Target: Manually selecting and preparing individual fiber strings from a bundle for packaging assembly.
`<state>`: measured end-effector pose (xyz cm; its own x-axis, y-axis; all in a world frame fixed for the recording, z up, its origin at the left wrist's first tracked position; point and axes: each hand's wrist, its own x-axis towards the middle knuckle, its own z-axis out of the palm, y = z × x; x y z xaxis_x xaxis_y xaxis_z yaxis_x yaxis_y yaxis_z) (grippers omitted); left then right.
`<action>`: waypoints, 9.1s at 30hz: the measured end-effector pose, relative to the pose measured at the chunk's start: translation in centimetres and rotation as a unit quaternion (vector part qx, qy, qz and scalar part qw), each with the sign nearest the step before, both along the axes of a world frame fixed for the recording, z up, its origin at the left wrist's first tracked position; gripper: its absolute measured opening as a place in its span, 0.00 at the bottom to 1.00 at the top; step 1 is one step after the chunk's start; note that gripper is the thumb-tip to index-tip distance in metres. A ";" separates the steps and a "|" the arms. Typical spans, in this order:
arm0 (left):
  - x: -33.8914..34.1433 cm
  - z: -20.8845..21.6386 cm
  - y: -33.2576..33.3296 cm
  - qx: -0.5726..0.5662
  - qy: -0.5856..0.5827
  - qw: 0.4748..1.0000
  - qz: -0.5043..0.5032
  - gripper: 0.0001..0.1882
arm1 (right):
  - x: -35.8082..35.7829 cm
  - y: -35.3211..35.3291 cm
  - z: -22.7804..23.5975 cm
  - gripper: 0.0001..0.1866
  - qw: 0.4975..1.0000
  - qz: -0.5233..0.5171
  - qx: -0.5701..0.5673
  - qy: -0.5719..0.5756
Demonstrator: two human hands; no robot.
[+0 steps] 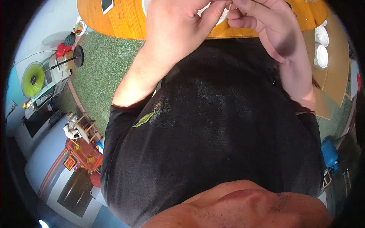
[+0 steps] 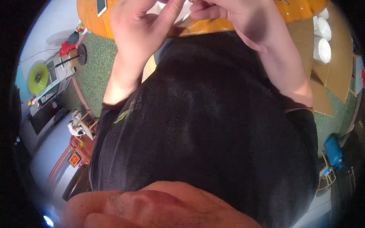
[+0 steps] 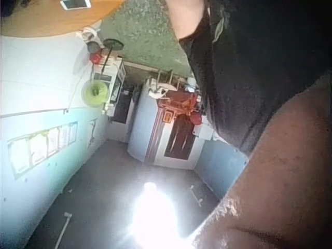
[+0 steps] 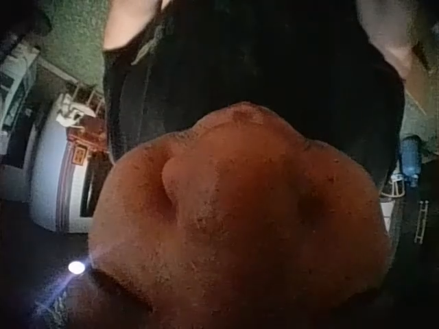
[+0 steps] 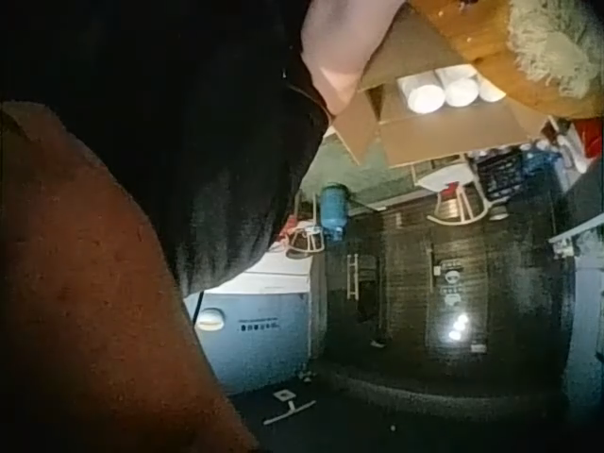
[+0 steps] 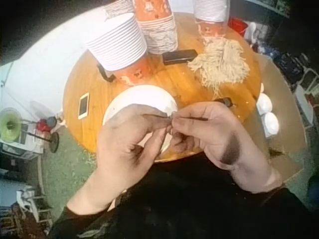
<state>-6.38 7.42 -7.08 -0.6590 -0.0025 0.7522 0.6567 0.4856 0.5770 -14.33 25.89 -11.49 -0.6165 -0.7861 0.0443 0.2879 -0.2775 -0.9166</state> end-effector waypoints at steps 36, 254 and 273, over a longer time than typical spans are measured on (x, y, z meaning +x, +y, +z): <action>1.0 3.6 1.0 0.088 -0.379 0.921 0.006 0.12 | 0.0 0.8 0.9 0.04 0.997 -0.067 0.008 0.041; 8.6 -2.1 -2.1 -0.020 -0.387 0.921 0.029 0.10 | 5.0 -2.8 -1.6 0.09 0.868 -0.135 0.040 0.476; 4.3 4.3 -4.5 -0.120 -0.305 0.929 0.174 0.09 | 5.0 -7.3 0.9 0.07 0.913 -0.253 0.068 0.312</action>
